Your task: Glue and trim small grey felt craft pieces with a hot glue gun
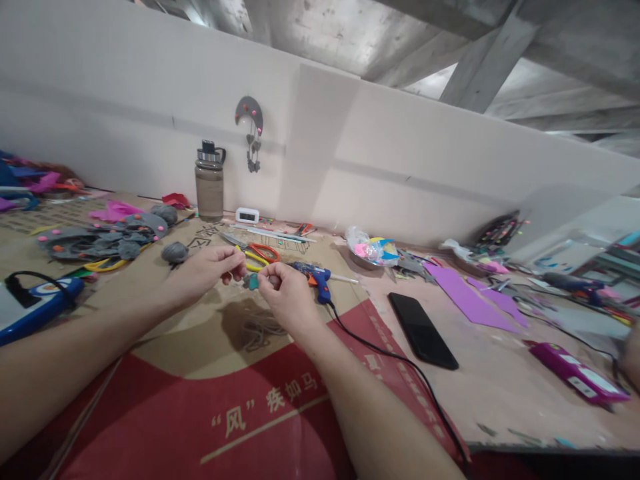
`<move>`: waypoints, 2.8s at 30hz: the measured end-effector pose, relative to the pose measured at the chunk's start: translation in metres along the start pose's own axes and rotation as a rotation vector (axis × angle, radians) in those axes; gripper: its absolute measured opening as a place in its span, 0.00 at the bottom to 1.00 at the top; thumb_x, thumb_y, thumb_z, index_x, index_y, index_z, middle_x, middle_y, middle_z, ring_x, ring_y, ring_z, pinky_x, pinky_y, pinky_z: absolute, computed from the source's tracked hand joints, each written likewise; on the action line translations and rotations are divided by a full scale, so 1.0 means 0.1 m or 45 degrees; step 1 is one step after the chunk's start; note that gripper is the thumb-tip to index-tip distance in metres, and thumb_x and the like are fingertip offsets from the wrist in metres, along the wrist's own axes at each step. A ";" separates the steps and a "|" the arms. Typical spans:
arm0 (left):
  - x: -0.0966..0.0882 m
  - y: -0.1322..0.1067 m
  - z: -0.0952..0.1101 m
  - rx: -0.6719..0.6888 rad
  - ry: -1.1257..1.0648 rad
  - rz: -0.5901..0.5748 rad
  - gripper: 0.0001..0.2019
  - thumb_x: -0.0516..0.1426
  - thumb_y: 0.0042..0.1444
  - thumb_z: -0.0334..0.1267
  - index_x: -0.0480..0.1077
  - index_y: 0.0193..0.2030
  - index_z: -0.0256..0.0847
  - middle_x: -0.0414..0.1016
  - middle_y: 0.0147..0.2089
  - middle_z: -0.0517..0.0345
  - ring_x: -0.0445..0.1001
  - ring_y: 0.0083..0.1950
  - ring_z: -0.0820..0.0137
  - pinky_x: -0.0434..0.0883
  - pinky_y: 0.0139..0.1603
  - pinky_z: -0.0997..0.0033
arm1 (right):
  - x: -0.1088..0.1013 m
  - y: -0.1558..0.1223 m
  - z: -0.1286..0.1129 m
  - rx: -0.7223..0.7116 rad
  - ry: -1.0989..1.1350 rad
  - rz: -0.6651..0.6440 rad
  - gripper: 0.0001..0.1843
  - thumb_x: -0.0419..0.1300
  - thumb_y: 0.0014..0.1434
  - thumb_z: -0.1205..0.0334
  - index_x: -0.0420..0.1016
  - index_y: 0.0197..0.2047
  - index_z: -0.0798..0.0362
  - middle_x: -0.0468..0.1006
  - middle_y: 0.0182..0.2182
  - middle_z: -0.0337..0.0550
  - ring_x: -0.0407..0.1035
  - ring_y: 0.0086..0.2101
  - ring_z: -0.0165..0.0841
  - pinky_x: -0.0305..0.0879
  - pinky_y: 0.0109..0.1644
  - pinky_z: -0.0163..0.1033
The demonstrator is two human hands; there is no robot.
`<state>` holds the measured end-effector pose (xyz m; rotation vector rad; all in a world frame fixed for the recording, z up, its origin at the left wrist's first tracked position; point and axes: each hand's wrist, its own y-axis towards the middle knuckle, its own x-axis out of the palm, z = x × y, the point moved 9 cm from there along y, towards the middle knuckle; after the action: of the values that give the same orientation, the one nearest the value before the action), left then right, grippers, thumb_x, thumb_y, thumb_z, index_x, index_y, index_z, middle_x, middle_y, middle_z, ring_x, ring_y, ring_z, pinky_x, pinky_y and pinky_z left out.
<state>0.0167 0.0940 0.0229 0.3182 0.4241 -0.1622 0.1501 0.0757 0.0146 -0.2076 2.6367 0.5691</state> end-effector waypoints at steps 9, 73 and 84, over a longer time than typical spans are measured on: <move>0.12 -0.32 0.64 0.698 0.844 0.068 0.10 0.51 0.57 0.39 0.72 0.40 0.42 0.75 0.38 0.55 0.70 0.41 0.68 0.64 0.45 0.68 | 0.02 0.03 0.17 0.115 0.052 -0.012 0.12 0.54 0.52 0.53 0.66 0.27 0.54 0.59 0.18 0.32 0.49 0.20 0.24 0.44 0.21 0.31; 0.27 -0.14 0.05 -0.207 -0.154 -0.266 0.12 0.55 0.49 0.43 0.71 0.34 0.36 0.73 0.25 0.57 0.66 0.23 0.76 0.63 0.24 0.76 | -0.08 0.01 0.07 0.116 0.066 0.067 0.12 0.54 0.51 0.53 0.68 0.27 0.55 0.59 0.18 0.32 0.50 0.21 0.24 0.46 0.23 0.31; 0.27 -0.14 0.00 -0.203 -0.249 -0.228 0.10 0.56 0.48 0.42 0.71 0.32 0.36 0.74 0.25 0.56 0.66 0.22 0.77 0.63 0.24 0.77 | -0.07 0.01 0.05 0.097 0.093 0.067 0.12 0.54 0.52 0.53 0.67 0.28 0.54 0.57 0.18 0.32 0.49 0.20 0.25 0.47 0.23 0.32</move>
<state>0.0380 0.0787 0.0080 0.1054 0.2690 -0.3297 0.1584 0.0788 0.0141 -0.1383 2.7358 0.4857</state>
